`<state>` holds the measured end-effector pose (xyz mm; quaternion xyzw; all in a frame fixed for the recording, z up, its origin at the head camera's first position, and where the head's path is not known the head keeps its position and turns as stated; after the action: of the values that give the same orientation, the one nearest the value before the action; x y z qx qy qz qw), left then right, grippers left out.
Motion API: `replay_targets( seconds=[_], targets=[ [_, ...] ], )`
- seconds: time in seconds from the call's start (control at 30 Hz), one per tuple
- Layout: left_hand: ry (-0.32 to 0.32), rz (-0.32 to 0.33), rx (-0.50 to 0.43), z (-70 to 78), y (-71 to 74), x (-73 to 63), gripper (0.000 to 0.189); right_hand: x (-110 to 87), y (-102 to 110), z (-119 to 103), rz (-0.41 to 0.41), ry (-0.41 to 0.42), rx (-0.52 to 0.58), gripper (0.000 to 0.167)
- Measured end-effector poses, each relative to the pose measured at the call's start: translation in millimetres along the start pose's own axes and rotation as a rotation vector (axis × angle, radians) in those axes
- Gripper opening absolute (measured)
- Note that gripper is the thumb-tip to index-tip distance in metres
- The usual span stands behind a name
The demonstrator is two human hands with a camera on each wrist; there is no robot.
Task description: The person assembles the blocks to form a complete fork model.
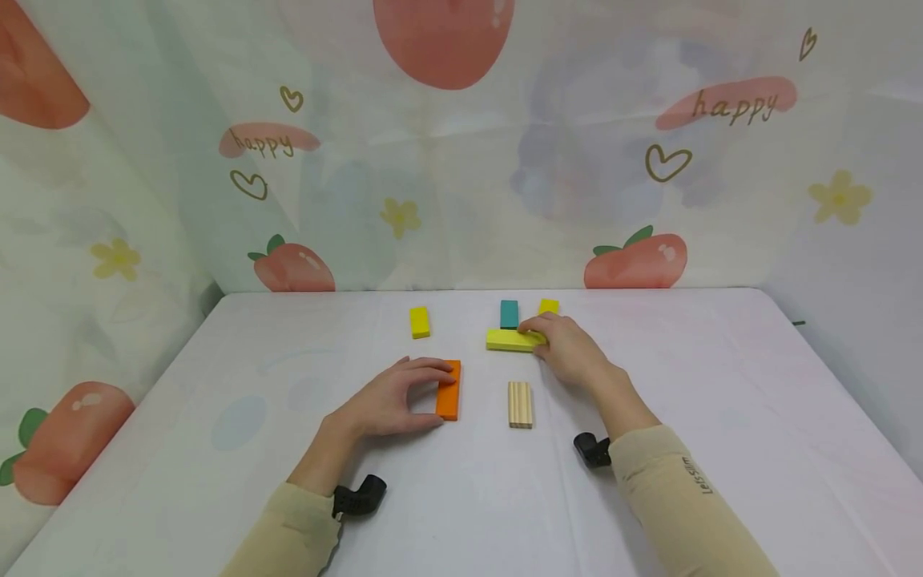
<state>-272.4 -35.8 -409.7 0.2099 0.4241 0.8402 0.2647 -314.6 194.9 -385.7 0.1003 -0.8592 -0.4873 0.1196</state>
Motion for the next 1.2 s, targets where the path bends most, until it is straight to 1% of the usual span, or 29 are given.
replay_targets(
  seconds=[0.4,0.63,0.93,1.2],
  targets=[
    [0.000,-0.017,0.034,5.1,-6.0,9.7,0.046,2.1,-1,-8,-0.002,0.010,-0.017,0.038],
    [-0.001,-0.021,0.030,11.2,-7.4,14.0,0.045,4.2,-1,-12,0.009,0.050,-0.013,0.036],
    [-0.043,-0.005,0.031,15.8,-9.6,19.6,0.045,6.5,-4,-16,0.004,0.043,-0.001,0.036],
    [-0.051,-0.005,0.041,18.9,-13.4,24.8,0.045,7.2,-7,-21,0.005,0.051,0.001,0.035]
  ],
)
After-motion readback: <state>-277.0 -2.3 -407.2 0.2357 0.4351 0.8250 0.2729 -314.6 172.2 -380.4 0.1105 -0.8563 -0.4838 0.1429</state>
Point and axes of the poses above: each hand's wrist, its own x-axis towards the middle knuckle, its own y-axis out of the back of the hand, z = x × y, the point moved 8 cm from there along x, towards the middle knuckle, and after that the axes turned 4 degrees about z, right-handed, at the moved point
